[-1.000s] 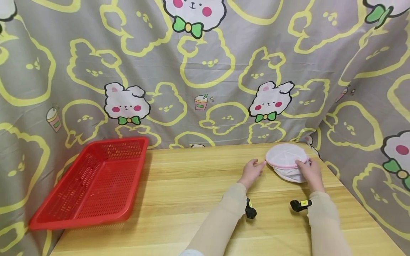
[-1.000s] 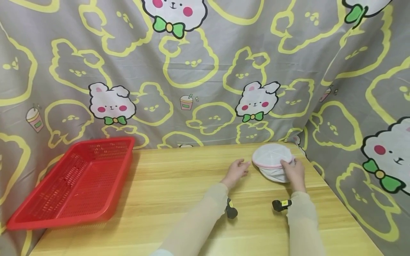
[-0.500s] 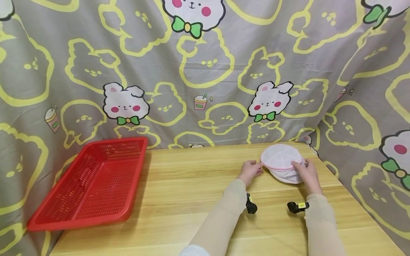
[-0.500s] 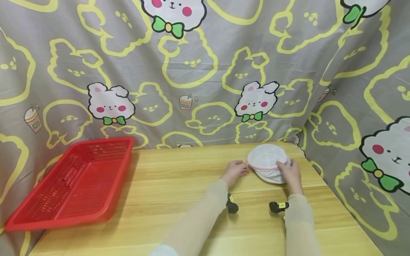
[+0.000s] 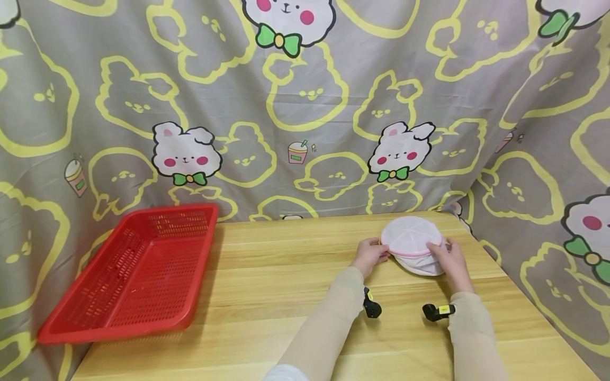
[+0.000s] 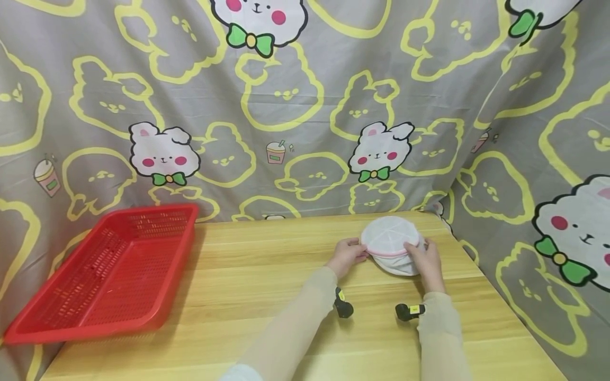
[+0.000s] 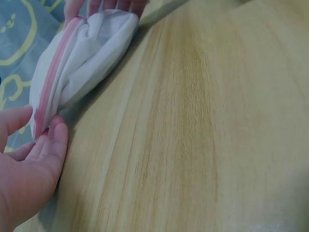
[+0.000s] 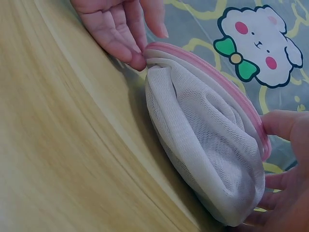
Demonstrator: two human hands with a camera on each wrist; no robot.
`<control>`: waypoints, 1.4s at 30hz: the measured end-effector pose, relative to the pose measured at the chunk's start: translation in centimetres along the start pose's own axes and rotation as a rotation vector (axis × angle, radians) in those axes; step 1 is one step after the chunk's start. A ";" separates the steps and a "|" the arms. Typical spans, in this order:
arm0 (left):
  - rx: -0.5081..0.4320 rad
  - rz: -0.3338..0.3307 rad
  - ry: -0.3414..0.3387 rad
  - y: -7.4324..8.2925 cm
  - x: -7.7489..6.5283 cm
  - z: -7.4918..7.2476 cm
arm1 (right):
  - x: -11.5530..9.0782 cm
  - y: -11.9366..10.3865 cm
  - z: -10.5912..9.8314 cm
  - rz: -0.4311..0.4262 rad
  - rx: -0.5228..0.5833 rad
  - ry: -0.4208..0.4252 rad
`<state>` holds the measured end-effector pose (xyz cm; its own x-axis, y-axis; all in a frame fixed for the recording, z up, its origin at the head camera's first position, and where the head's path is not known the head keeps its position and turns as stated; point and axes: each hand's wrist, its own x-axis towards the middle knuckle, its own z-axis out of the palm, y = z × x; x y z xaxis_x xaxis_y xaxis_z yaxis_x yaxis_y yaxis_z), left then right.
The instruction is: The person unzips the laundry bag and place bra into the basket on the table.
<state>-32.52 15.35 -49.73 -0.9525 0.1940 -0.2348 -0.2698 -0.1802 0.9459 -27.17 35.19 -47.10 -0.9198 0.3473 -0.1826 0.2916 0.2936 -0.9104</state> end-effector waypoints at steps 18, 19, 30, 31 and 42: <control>-0.021 -0.019 0.010 0.8 -1.6 -2.1 | -0.8 -0.7 1.2 -0.053 -0.039 -0.090; -0.016 -0.018 0.015 0.9 -1.7 -2.3 | -0.8 -0.7 1.3 -0.057 -0.044 -0.097; -0.026 -0.032 0.028 1.5 -2.7 -4.4 | -0.8 -1.3 2.4 -0.075 -0.046 -0.166; -0.030 -0.034 0.027 1.6 -2.8 -4.6 | -0.8 -1.4 2.5 -0.078 -0.055 -0.171; -0.032 -0.022 0.019 1.8 -3.1 -7.4 | -0.9 -1.6 4.2 -0.101 -0.112 -0.230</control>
<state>-31.10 7.30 -48.94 -0.9488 0.1797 -0.2599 -0.2947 -0.2066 0.9330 -27.94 30.69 -47.00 -0.9774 0.1032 -0.1843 0.2107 0.4177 -0.8838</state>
